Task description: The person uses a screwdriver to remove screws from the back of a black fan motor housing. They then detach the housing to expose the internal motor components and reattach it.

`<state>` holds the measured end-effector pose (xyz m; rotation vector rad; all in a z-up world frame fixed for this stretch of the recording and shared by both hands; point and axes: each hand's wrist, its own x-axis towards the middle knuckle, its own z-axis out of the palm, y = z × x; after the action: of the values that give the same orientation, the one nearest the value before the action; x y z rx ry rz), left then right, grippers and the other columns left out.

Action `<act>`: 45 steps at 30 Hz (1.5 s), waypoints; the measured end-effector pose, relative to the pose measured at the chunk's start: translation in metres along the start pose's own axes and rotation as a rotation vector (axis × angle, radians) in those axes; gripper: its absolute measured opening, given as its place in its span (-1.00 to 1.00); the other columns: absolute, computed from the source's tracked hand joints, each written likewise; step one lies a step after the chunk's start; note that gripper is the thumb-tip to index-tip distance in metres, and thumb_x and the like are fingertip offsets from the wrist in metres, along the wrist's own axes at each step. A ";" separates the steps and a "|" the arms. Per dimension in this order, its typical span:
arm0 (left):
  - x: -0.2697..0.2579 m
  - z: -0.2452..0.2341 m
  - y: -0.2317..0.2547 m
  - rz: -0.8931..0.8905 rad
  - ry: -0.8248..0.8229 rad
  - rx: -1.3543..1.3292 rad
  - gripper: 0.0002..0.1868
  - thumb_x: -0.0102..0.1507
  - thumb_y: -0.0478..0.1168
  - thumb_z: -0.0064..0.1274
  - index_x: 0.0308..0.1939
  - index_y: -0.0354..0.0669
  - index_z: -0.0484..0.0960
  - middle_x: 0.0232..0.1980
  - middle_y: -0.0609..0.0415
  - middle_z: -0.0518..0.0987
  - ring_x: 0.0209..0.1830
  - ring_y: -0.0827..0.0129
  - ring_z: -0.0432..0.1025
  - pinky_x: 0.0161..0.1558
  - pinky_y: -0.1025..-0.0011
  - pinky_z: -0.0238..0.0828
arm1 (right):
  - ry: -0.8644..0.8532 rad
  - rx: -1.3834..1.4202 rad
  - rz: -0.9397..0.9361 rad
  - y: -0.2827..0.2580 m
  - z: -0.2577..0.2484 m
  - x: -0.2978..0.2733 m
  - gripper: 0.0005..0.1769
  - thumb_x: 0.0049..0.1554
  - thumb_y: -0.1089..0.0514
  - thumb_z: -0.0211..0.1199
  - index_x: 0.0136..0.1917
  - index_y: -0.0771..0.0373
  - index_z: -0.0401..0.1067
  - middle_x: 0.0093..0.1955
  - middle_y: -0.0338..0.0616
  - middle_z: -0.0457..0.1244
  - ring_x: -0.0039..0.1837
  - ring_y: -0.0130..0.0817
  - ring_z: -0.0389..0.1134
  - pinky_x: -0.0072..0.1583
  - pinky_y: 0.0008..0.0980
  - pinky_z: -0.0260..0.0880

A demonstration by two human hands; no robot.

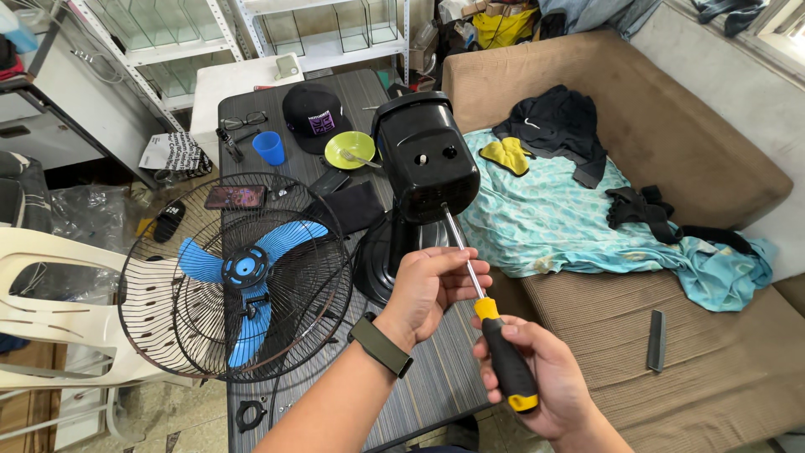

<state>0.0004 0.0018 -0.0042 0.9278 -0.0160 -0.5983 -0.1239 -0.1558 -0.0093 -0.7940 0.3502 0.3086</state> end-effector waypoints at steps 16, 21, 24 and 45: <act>0.003 -0.002 0.000 0.029 -0.025 -0.067 -0.70 0.25 -0.23 0.14 -0.07 -0.43 0.60 -0.19 -0.15 0.70 -0.24 0.23 0.67 -0.18 0.38 0.66 | -0.127 0.141 0.042 -0.001 0.001 0.001 -0.37 0.16 -0.06 -0.05 0.26 0.54 0.28 -0.28 -0.01 0.28 -0.44 -0.34 0.32 -0.46 -0.45 0.37; 0.003 -0.002 -0.001 0.059 0.023 0.009 -0.73 0.23 -0.19 0.20 -0.13 -0.37 0.64 -0.22 -0.08 0.70 -0.28 0.29 0.65 -0.22 0.42 0.63 | -0.015 0.032 -0.033 0.000 -0.002 0.002 -0.51 0.19 0.03 0.04 0.20 0.50 0.29 -0.26 0.01 0.27 -0.40 -0.33 0.33 -0.43 -0.41 0.39; 0.007 -0.001 -0.004 0.097 0.065 0.106 -0.75 0.24 -0.19 0.26 -0.20 -0.34 0.64 -0.25 -0.06 0.67 -0.32 0.32 0.62 -0.26 0.43 0.60 | 0.016 -0.054 -0.070 0.000 -0.003 0.003 -0.65 0.18 0.12 0.11 0.12 0.44 0.26 -0.22 0.02 0.29 -0.39 -0.33 0.33 -0.42 -0.40 0.39; 0.012 0.000 0.000 0.086 0.070 0.115 -0.76 0.27 -0.20 0.22 -0.14 -0.36 0.66 -0.21 -0.06 0.68 -0.31 0.33 0.61 -0.28 0.46 0.60 | 0.027 -0.081 -0.063 -0.001 0.004 0.001 -0.55 0.17 0.07 0.05 0.16 0.50 0.32 -0.21 0.06 0.32 -0.41 -0.30 0.35 -0.44 -0.39 0.42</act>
<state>0.0100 -0.0038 -0.0074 1.0534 -0.0277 -0.4884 -0.1222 -0.1538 -0.0063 -0.8880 0.3384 0.2543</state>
